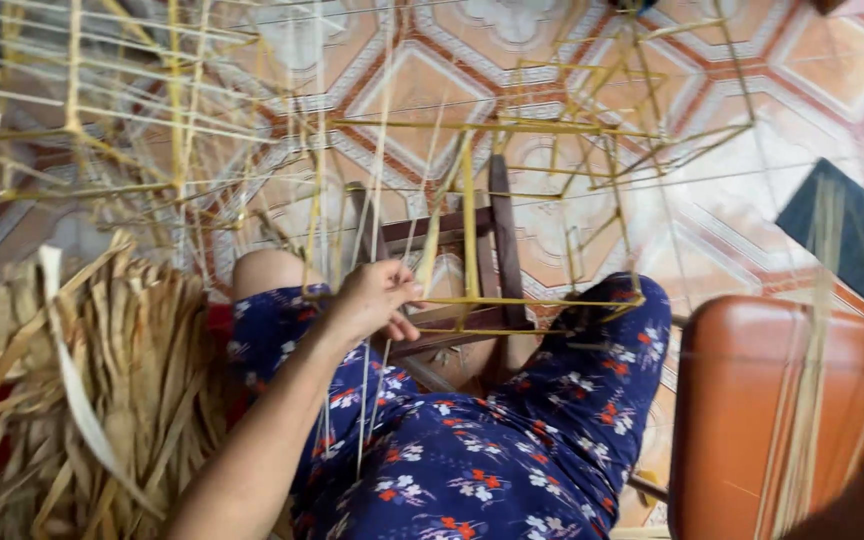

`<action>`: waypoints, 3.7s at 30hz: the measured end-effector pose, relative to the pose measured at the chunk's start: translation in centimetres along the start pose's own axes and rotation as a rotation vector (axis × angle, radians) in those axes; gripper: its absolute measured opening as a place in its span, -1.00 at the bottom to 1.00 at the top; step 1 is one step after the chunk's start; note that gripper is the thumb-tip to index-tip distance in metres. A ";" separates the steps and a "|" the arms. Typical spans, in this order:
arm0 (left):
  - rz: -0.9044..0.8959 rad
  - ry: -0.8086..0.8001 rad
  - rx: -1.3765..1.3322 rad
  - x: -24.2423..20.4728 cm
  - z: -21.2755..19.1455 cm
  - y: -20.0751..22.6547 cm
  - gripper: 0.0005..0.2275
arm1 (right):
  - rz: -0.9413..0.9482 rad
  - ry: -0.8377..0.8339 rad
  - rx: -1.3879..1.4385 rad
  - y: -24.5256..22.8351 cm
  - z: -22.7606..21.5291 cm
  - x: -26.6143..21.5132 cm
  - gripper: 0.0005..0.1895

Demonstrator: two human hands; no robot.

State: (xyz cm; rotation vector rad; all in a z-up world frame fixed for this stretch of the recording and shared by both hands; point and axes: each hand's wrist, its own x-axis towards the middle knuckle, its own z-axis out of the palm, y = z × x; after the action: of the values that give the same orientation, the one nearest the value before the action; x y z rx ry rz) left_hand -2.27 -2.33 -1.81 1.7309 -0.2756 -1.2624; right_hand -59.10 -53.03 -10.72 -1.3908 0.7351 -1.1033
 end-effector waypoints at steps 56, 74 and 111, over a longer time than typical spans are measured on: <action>-0.077 -0.166 -0.033 0.0 -1.5 1.1 -0.82 | 0.579 -0.794 -0.249 1.5 51.3 -21.5 -0.69; 0.056 0.138 0.129 -2.0 1.0 2.1 -0.80 | 0.664 -0.750 -0.243 -8.8 50.0 -16.1 -0.44; 0.047 -0.054 0.070 -0.4 1.3 -0.1 -0.79 | 0.648 -0.579 -0.055 -14.5 48.3 -12.8 -0.60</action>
State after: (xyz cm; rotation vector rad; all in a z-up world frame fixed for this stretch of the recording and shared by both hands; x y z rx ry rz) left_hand -3.52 -2.76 -1.67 1.7411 -0.3944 -1.2798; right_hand -21.81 -20.64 5.66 -1.2874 0.7076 -0.1580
